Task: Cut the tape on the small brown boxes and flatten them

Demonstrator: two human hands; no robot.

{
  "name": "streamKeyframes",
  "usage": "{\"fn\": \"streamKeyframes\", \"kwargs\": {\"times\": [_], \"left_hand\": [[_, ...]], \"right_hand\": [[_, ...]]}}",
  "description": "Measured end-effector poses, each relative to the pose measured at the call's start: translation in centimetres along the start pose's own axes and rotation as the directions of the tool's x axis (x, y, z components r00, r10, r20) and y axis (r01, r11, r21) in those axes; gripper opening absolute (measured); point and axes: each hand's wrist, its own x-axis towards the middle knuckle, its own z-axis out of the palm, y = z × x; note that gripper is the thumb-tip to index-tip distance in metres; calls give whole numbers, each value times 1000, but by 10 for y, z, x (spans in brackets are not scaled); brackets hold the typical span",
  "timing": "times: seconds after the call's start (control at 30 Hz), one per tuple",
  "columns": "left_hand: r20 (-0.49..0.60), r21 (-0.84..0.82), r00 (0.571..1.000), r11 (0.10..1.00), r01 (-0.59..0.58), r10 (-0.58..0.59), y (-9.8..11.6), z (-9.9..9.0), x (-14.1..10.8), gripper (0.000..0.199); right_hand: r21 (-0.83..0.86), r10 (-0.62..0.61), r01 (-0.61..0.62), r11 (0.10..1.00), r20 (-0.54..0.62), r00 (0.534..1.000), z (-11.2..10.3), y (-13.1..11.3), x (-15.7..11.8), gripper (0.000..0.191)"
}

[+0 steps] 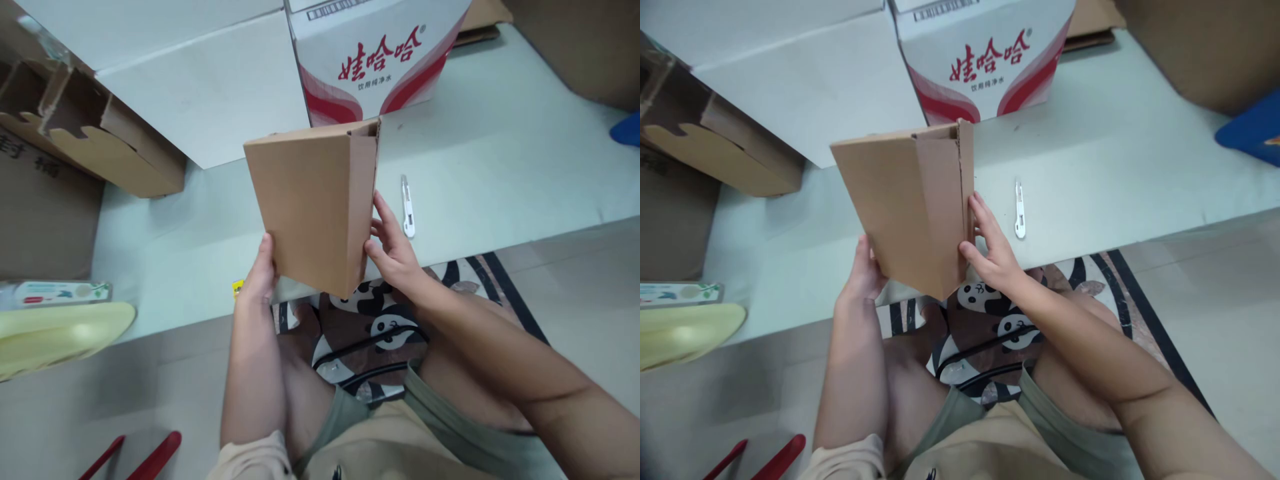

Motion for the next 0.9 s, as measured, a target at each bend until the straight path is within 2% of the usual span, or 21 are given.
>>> {"fn": "streamKeyframes", "kwargs": {"times": [0.17,0.27,0.33,0.43,0.57,0.63,0.7,0.73,0.77,0.83,0.87,0.9], "left_hand": [[60,54,996,997,56,-60,0,1,0,69],[27,98,989,985,140,-144,5,4,-4,63],[21,108,988,983,151,-154,7,6,-7,57],[121,110,988,991,79,-93,8,8,-9,46],[217,172,972,984,57,-94,0,6,-2,50],[184,242,982,970,-16,-30,-4,4,4,50],[75,293,980,936,-198,184,-4,2,8,54],[13,307,943,896,-320,332,-3,1,9,56],[-33,317,871,831,-456,491,-1,0,8,57],[-36,333,653,625,-706,757,6,0,3,53],[11,337,547,511,-790,837,10,0,-1,50],[77,342,469,418,-841,880,14,0,-5,47]], "right_hand": [[29,6,-8,1000,79,997,-6,-7,-1,71],[52,18,-24,998,109,994,-8,-9,-1,73],[72,14,-22,997,111,994,-7,-8,-1,72],[83,-33,25,996,95,995,-6,-6,0,72],[77,-102,97,992,63,993,-4,-7,2,70],[51,-91,88,995,60,994,-5,-8,3,68],[26,-73,71,997,65,995,-5,-9,3,67],[23,-68,67,998,78,995,-5,-9,3,66],[27,-71,68,997,103,992,-5,-10,4,65],[45,-101,94,995,196,975,-5,-11,4,61],[57,-128,118,991,255,958,-4,-12,4,59],[68,-157,143,987,311,937,-4,-12,3,58]]}}
